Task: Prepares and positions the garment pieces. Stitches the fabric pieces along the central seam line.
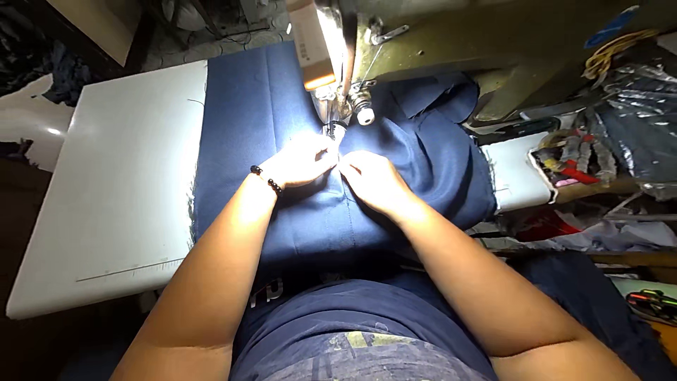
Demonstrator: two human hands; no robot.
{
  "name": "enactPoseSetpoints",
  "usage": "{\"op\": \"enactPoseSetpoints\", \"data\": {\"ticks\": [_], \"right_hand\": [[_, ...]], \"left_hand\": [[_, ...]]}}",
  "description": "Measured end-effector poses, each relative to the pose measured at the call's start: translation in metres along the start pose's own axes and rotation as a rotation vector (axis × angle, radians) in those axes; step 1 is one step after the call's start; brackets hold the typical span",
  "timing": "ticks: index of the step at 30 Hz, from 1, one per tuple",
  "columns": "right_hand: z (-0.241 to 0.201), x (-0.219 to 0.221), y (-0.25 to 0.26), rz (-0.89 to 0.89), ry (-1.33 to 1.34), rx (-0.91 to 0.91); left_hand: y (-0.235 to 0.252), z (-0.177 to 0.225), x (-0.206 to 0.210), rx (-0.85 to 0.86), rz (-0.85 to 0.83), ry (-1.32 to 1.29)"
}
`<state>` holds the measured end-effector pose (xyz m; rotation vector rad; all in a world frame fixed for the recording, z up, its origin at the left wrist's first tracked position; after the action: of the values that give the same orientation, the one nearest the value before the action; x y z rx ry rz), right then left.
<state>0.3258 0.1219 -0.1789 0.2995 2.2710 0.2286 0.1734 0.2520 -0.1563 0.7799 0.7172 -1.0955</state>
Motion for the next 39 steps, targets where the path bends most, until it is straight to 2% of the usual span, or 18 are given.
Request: {"op": "enactPoseSetpoints", "data": {"ticks": [2, 4, 6, 10, 16, 22, 29, 33, 39], "right_hand": [[0.007, -0.014, 0.0, -0.154, -0.239, -0.227], [0.019, -0.02, 0.001, -0.226, -0.326, -0.417], [0.031, -0.02, -0.001, -0.223, -0.338, -0.481], [0.039, -0.012, -0.009, -0.124, -0.385, -0.439], [0.036, -0.011, -0.009, -0.125, -0.433, -0.354], [0.038, -0.01, -0.008, -0.109, -0.402, -0.351], [0.04, -0.01, -0.007, -0.114, -0.394, -0.342], [0.04, -0.011, -0.007, -0.118, -0.383, -0.335], [0.041, -0.009, -0.006, -0.116, -0.375, -0.329]], "left_hand": [[-0.004, 0.005, -0.012, -0.013, -0.045, 0.042], [-0.008, 0.008, -0.021, -0.028, -0.068, 0.067], [-0.008, 0.012, -0.025, -0.064, -0.089, 0.077], [-0.006, 0.015, -0.021, -0.133, -0.099, 0.114], [0.0, 0.008, -0.005, -0.309, -0.082, 0.146], [0.004, -0.002, 0.009, -0.309, 0.039, 0.095], [0.008, -0.002, 0.013, -0.345, 0.032, 0.138], [0.004, 0.0, 0.014, -0.258, 0.138, 0.122], [0.006, -0.002, 0.017, -0.339, 0.064, 0.142]]}}
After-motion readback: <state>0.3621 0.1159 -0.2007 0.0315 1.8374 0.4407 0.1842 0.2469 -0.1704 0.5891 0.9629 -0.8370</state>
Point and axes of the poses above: each hand's wrist, its own y-axis towards the middle knuckle, its own x-axis out of the palm, z = x × y, the point moved 1 cm from there along y, towards the middle knuckle, and after that the axes turned 8 degrees about x, right-handed, at the moved point
